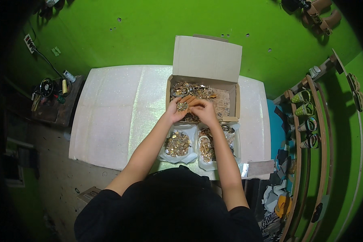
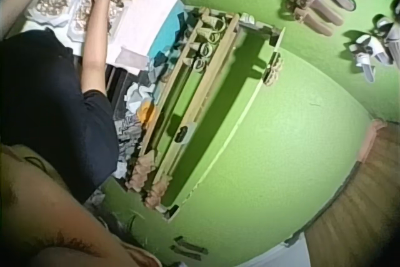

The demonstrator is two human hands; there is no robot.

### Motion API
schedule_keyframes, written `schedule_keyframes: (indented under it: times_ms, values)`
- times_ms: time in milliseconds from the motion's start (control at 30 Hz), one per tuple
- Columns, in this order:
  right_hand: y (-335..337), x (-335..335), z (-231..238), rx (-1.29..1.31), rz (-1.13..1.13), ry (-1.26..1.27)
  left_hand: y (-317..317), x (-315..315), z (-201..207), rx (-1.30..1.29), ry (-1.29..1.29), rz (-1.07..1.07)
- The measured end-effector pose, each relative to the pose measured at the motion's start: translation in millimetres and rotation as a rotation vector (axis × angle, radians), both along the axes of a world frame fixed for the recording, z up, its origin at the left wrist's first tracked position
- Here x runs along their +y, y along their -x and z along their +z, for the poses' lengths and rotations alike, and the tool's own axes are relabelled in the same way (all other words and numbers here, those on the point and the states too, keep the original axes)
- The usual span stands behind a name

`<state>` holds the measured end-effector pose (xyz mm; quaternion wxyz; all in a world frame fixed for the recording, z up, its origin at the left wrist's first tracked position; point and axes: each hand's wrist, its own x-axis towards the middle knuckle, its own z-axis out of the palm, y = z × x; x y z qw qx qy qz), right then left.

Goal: Sorting through a box of metal shoe buckles and placing them into white bins.

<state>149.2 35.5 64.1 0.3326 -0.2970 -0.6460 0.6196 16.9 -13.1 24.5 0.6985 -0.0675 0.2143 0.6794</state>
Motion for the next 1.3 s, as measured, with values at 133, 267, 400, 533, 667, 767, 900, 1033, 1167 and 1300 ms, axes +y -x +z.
schedule_keyframes:
  times_ms: [133, 267, 400, 533, 667, 767, 900, 1033, 1167, 1300]
  values:
    - [-7.4, -19.9, 19.2, -0.450, 0.466, -0.047, 6.6, 0.1, -7.9, -0.091, -0.056, -0.005]
    - [-9.3, -19.5, 18.0, -0.572, 0.401, -0.216, 5.3, 1.6, -9.5, -0.057, -0.090, -0.009]
    - [3.0, -10.4, 16.4, -0.481, 0.150, -0.499, 2.7, 1.1, -10.3, -0.041, -0.039, 0.001]
    - [23.4, -7.7, 8.7, -0.405, 0.053, -0.735, 7.2, 5.4, -24.0, -0.010, -0.001, -0.025]
    - [36.4, -7.2, 1.2, -0.551, -0.013, -0.801, 6.2, 5.6, -29.1, 0.000, 0.029, -0.023]
    - [41.7, -8.0, -2.5, -0.592, -0.028, -0.924, 9.0, 7.2, -36.7, -0.019, 0.021, -0.018]
    - [42.6, -8.8, -2.1, -0.592, 0.009, -0.925, 11.3, 7.8, -38.4, -0.080, 0.022, -0.007]
    - [42.0, -8.2, -3.8, -0.570, -0.009, -0.890, 9.1, 6.8, -32.5, -0.056, 0.055, 0.001]
    - [41.1, -6.6, -2.3, -0.546, -0.044, -0.875, 8.9, 6.1, -29.7, -0.051, 0.044, 0.000]
    - [40.8, -6.8, 3.9, -0.570, -0.002, -0.866, 8.9, 3.9, -27.9, -0.002, 0.003, -0.015]
